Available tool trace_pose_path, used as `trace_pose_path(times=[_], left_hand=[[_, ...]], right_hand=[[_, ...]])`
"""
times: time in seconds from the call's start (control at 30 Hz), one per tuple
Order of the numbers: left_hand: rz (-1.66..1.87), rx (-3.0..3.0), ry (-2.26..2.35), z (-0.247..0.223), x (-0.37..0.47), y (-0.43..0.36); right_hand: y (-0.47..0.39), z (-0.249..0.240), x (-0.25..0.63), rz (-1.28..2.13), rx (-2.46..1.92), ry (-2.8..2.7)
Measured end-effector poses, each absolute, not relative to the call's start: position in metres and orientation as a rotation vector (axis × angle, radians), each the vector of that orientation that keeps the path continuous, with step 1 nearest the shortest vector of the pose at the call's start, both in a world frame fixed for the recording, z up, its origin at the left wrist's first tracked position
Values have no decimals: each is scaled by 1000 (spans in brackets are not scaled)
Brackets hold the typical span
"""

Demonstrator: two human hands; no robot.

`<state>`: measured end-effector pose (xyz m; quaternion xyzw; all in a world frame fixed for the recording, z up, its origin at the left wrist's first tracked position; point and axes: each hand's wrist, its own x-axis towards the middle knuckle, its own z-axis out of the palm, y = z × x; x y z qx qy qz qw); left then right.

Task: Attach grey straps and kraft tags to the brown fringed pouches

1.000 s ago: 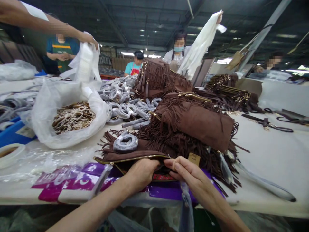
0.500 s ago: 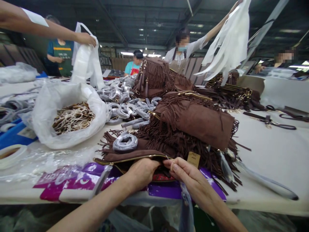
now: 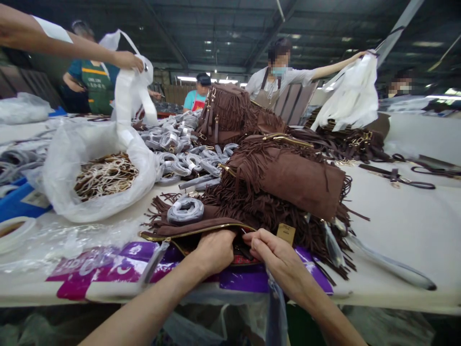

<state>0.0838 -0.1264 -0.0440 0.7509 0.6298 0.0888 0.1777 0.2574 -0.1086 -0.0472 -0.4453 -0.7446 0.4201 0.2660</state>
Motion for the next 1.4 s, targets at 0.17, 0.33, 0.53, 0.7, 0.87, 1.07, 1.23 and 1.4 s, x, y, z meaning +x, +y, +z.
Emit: trace_pose_path(times=[0.17,0.33,0.53,0.7,0.87,1.07,1.23,1.4], left_hand=[[296,1993,1766,-41,83,-121],[294,1899,1791,-47,81,-120],[407,1848,1739,-53,77,-119],[577,1815,1657,-62,74,-114],[727,1771,1540,-69,75,-110],[840,1770,1612,-62,76,-120],[1022,1349,1192,-55,70,-135],[1142,1196,1185,-55,79,-146]], right_hand=[[-107,-42,257,998,-1169,-2125],[-106,-50,252,594,-1068,-2356],[-105,-54,238,233,-1358,-2536],[-108,-50,225,54,-1569,-2622],[-106,-60,220,-45,-1582,-2594],[-97,-83,234,158,-1197,-2421],[-93,-94,240,334,-776,-2159],[-92,-95,237,390,-580,-2108]])
